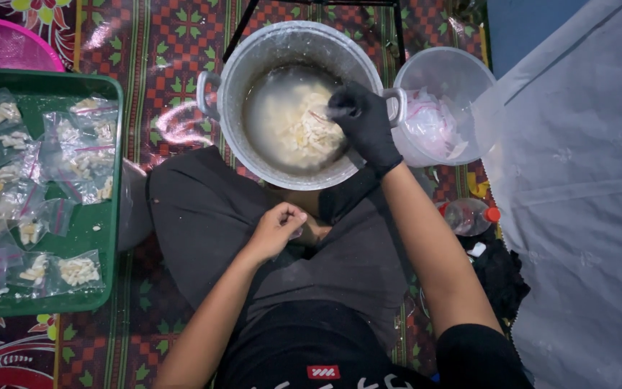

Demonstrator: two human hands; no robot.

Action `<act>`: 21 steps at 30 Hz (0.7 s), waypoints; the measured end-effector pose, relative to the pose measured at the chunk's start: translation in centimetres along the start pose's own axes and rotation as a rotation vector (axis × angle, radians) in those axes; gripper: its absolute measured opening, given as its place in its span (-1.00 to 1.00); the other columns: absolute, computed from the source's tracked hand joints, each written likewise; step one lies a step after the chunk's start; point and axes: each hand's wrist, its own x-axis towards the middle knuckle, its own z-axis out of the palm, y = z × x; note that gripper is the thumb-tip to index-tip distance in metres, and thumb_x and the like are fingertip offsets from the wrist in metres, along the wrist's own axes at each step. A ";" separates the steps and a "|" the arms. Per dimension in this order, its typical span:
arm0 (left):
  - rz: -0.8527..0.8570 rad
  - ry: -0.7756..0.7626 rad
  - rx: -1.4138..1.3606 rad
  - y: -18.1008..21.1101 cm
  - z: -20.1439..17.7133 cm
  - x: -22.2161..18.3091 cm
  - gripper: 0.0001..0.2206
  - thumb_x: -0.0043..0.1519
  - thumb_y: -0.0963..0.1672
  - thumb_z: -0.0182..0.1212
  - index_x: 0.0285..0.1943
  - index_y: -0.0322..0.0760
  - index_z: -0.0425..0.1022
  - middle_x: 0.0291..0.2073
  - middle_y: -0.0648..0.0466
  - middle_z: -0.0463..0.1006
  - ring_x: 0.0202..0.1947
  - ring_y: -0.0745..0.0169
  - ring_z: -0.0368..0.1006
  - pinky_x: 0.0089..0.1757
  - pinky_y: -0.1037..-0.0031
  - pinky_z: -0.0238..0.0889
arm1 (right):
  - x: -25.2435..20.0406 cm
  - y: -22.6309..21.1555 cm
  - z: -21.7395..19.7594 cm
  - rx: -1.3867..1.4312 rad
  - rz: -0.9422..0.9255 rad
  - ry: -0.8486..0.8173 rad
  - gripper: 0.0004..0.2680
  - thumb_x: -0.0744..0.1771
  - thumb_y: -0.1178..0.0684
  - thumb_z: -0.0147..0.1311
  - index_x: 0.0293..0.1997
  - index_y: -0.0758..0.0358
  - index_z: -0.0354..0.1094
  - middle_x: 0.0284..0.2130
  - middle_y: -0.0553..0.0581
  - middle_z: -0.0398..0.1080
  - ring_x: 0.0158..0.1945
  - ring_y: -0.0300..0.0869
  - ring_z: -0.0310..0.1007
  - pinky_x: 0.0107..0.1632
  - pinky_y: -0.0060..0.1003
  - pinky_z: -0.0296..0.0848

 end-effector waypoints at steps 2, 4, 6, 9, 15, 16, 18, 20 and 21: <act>0.001 -0.001 0.004 0.0 0.0 0.0 -0.81 0.28 -0.12 0.34 -0.13 -0.41 0.55 -0.38 -0.13 0.55 -0.35 0.14 0.58 -0.24 0.27 0.56 | 0.0 0.2 0.3 -0.010 -0.030 -0.022 -0.86 0.24 0.17 0.41 -0.24 0.15 0.50 -0.36 0.16 0.55 -0.17 -0.03 0.61 -0.07 -0.24 0.54; -0.009 -0.005 -0.006 0.2 -0.1 0.0 -0.81 0.27 -0.12 0.34 -0.13 -0.40 0.55 -0.38 -0.12 0.54 -0.35 0.16 0.57 -0.22 0.29 0.55 | -0.5 -1.0 0.2 -0.050 -0.040 0.004 -0.87 0.24 0.20 0.32 -0.22 0.15 0.48 -0.36 0.16 0.54 -0.15 -0.04 0.62 -0.04 -0.27 0.56; 0.004 -0.005 -0.005 0.3 0.0 -0.2 -0.80 0.27 -0.12 0.34 -0.13 -0.40 0.54 -0.39 -0.12 0.54 -0.36 0.16 0.57 -0.23 0.30 0.55 | -0.5 -0.8 0.1 -0.034 -0.048 0.017 -0.86 0.25 0.17 0.35 -0.19 0.19 0.49 -0.34 0.20 0.54 -0.14 -0.03 0.61 -0.06 -0.21 0.56; 0.018 -0.006 -0.001 0.7 0.1 -0.5 -0.80 0.27 -0.11 0.34 -0.14 -0.41 0.54 -0.40 -0.11 0.54 -0.36 0.16 0.57 -0.26 0.30 0.55 | -0.6 -1.0 0.1 -0.032 -0.028 0.033 -0.87 0.27 0.14 0.37 -0.20 0.20 0.49 -0.39 0.19 0.53 -0.21 -0.06 0.61 -0.10 -0.20 0.57; 0.030 0.003 0.018 0.1 0.0 -0.2 -0.81 0.27 -0.12 0.34 -0.14 -0.41 0.55 -0.40 -0.12 0.54 -0.36 0.16 0.57 -0.27 0.29 0.55 | 0.0 1.6 0.5 0.021 -0.055 -0.007 -0.88 0.30 0.23 0.26 -0.14 0.18 0.49 -0.27 0.19 0.56 -0.04 -0.03 0.59 0.07 -0.20 0.50; 0.041 0.002 0.041 -0.2 0.0 -0.1 -0.81 0.27 -0.12 0.34 -0.14 -0.40 0.56 -0.41 -0.13 0.55 -0.37 0.13 0.58 -0.30 0.28 0.56 | 0.0 2.1 0.5 0.050 -0.064 -0.032 -0.88 0.30 0.21 0.24 -0.11 0.17 0.50 -0.21 0.18 0.57 0.02 -0.03 0.57 0.13 -0.18 0.46; 0.034 0.006 0.032 -0.1 0.0 -0.1 -0.81 0.26 -0.12 0.34 -0.14 -0.39 0.56 -0.40 -0.13 0.55 -0.37 0.15 0.57 -0.29 0.30 0.55 | -0.4 1.4 0.8 0.118 -0.036 -0.031 -0.84 0.30 0.24 0.23 -0.05 0.18 0.50 -0.16 0.16 0.56 0.08 -0.08 0.53 0.21 -0.19 0.40; 0.027 0.009 0.026 0.1 0.0 -0.2 -0.82 0.26 -0.12 0.34 -0.14 -0.39 0.56 -0.40 -0.12 0.55 -0.37 0.17 0.57 -0.28 0.31 0.55 | -0.6 -0.2 0.8 0.186 -0.007 -0.028 -0.80 0.31 0.28 0.21 0.01 0.19 0.49 -0.10 0.14 0.55 0.15 -0.13 0.50 0.28 -0.20 0.34; 0.038 0.005 0.058 0.2 0.0 -0.2 -0.82 0.26 -0.12 0.34 -0.14 -0.39 0.56 -0.40 -0.14 0.56 -0.37 0.12 0.58 -0.31 0.28 0.55 | -0.6 -1.4 0.7 0.060 0.027 -0.036 -0.83 0.33 0.20 0.16 -0.01 0.11 0.53 -0.14 0.13 0.56 0.09 -0.08 0.53 0.17 -0.19 0.42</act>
